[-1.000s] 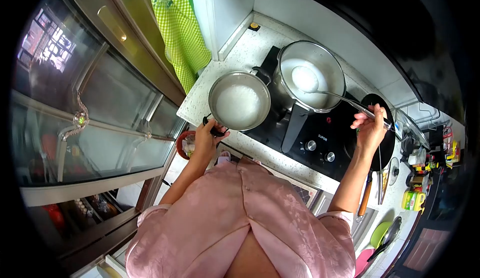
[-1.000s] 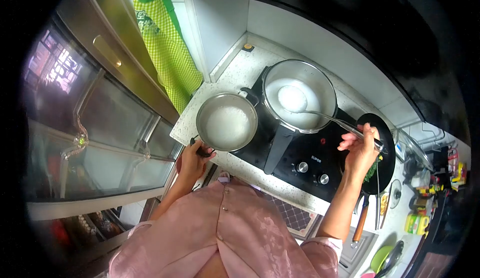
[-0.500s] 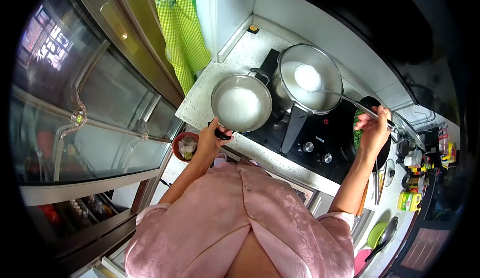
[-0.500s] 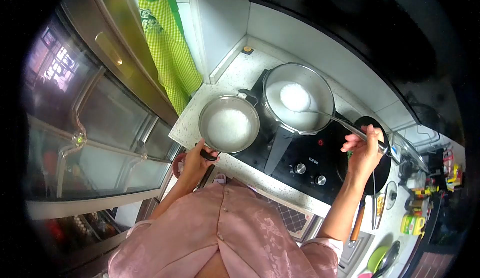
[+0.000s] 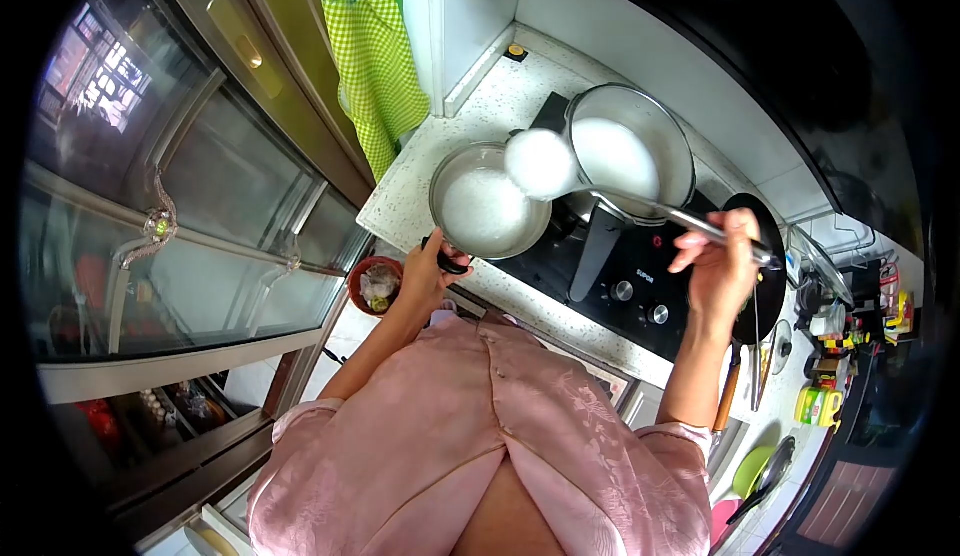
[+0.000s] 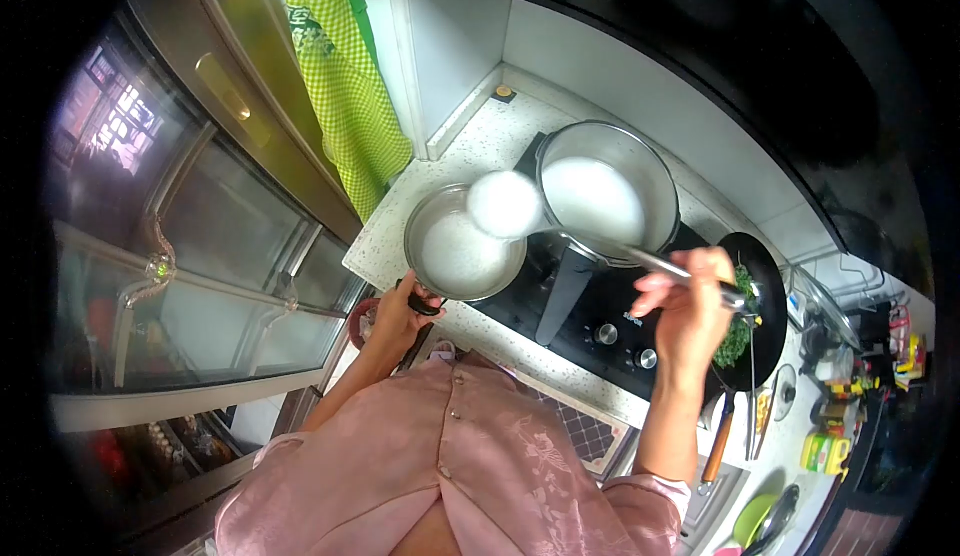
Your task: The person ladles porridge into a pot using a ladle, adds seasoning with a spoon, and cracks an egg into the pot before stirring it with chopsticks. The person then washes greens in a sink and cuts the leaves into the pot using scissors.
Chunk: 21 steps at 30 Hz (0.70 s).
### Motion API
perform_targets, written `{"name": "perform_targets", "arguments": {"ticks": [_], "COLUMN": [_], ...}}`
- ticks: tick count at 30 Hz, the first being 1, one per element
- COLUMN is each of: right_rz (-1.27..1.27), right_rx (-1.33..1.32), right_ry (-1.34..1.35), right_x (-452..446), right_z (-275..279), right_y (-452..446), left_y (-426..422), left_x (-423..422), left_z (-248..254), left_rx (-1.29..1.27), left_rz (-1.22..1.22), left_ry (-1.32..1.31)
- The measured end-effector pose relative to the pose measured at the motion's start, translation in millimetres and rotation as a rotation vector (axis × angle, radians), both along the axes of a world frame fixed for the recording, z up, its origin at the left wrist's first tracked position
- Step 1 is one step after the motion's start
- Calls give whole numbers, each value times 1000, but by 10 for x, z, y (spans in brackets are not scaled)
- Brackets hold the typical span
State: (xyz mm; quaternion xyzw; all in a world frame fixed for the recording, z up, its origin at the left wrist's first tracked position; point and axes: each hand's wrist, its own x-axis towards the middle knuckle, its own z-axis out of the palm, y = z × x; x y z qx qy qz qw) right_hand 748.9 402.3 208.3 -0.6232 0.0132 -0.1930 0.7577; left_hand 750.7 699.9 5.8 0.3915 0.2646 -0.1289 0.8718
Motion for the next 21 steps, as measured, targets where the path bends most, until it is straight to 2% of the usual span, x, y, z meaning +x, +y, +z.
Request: {"name": "perform_targets", "arguments": {"ticks": [3,5,6,8,10,12,14,16,18,21], "right_rz": [115,197,267,485,511,497,411,323,157,71], "right_rx": [-63,-238,-414,-908,-1182,-1174,-1006,-729,-255,-24], "right_ry": [76,120,28,-404,-399,-428,-412,-258,-4,42], "right_x": [-32,-113,-159,-114,-210,-219,-218,-226,-253,-149], "right_z": [-305,-467,-573,-560,-485,-495,-493,-514,-523,-414], "right_y": [211,370,426,454,531,516,451,381,386,219], "left_y": [6,9,10,9,15,8,14,25,26,15], "left_x": [2,3,1,1,-3,-2,6,5,4,2], "left_z": [-34,-59,-65,-51,-35,-30,-76,-103,-107,-76], "left_rx": [3,1,-2,-2,1,-14,-23,-29,-31,-10], "left_rz": [9,12,14,12,7,11,5,-5,4,11], "left_ry": [11,12,11,12,14,-1,-1,-1,-11,4]}}
